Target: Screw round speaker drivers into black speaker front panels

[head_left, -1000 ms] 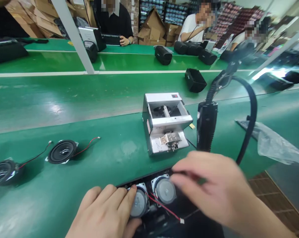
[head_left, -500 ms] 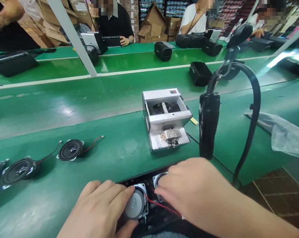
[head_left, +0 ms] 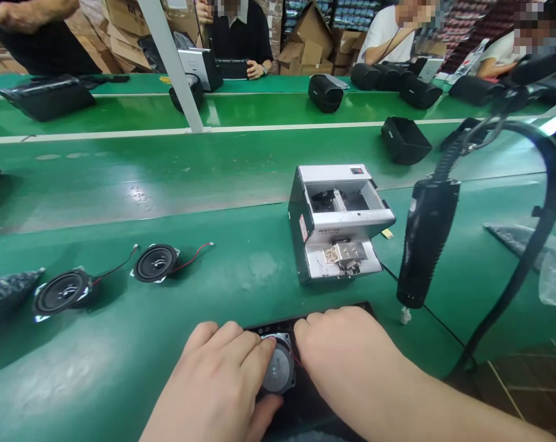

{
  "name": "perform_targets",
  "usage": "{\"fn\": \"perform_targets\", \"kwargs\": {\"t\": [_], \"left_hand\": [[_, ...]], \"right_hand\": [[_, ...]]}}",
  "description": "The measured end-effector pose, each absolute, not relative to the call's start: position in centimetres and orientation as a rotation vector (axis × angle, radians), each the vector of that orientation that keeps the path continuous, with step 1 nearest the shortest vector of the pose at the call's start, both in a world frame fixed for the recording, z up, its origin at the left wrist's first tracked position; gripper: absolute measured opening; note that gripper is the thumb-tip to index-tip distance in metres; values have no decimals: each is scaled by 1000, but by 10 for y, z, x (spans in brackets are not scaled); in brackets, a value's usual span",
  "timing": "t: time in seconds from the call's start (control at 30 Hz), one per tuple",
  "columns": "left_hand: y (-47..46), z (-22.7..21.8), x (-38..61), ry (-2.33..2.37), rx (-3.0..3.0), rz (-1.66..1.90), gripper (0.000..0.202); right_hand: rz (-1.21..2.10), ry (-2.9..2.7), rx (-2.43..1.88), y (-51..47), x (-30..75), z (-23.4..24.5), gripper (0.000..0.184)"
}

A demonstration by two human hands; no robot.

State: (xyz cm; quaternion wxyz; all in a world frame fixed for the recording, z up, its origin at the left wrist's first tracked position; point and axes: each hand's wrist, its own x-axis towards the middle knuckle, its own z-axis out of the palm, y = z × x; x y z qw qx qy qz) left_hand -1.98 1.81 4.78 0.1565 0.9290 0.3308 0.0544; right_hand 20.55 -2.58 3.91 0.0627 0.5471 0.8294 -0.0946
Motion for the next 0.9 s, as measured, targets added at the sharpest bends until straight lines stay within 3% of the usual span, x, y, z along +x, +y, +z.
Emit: {"fn": "perform_targets", "kwargs": {"t": [0.37,0.57,0.77,0.9], "left_hand": [[15,49,-11,1003,2646,131,37],[14,51,-11,998,2709,98,48],[15,53,-8,1037,2717,0,41],[17,50,-13,997,2748,12,43]], "right_hand": [[-179,2536,1658,-34,211,36,30],[-204,2658,1703,-36,219,47,21],[-372,2714,1765,-48,255,66,15],[-431,2776,1808,-54,272,65,48]]}}
